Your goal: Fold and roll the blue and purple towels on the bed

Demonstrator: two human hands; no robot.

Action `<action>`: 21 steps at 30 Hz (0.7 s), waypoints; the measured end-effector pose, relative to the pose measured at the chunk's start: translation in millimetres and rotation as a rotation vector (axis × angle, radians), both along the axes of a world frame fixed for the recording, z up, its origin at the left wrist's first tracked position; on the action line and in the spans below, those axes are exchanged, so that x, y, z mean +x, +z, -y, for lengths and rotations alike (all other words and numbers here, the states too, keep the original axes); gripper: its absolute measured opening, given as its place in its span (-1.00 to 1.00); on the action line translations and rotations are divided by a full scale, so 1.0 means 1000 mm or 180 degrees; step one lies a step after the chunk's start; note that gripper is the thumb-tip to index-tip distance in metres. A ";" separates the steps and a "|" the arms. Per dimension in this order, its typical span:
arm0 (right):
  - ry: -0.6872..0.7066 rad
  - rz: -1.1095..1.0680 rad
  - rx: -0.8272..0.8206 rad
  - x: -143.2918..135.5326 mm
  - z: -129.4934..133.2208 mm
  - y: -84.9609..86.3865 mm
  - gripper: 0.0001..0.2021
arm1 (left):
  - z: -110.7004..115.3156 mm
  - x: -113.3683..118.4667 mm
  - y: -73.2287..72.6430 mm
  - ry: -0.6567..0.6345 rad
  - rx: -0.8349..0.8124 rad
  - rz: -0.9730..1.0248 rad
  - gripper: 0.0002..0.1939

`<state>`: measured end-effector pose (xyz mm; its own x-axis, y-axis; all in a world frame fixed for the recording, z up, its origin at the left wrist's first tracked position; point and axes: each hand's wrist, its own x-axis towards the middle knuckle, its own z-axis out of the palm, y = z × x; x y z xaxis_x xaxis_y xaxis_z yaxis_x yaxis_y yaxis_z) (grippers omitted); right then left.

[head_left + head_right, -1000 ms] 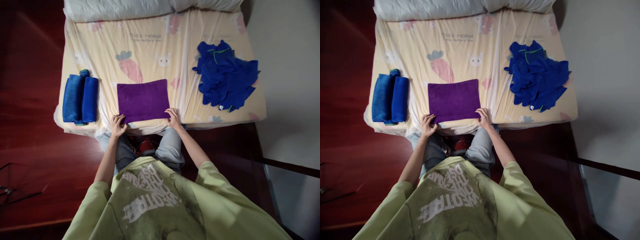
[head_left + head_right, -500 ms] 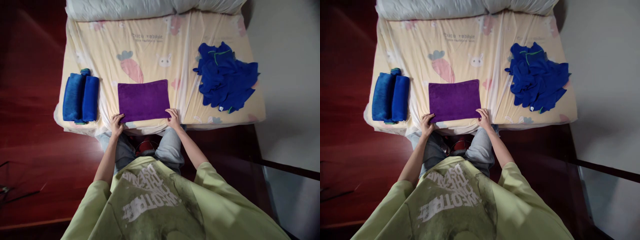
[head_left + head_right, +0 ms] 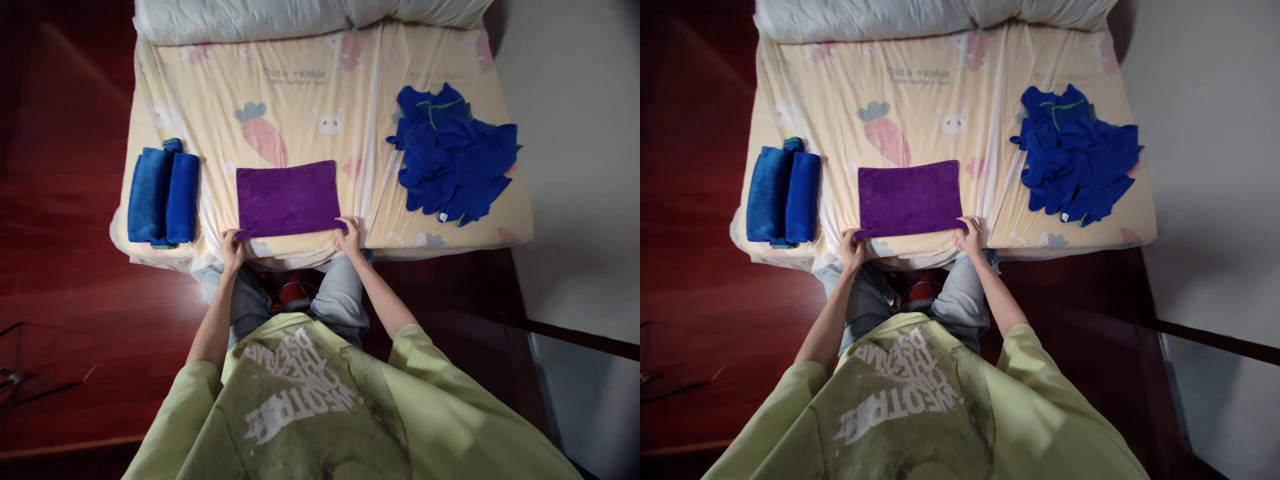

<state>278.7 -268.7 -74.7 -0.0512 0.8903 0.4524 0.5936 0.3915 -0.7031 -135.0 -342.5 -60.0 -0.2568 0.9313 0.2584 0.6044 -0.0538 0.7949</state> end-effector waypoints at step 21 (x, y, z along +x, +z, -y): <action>-0.0546 -0.0784 -0.0816 -0.013 -0.005 0.003 -0.51 | -0.006 0.004 -0.007 0.0837 -0.0182 0.0425 -0.39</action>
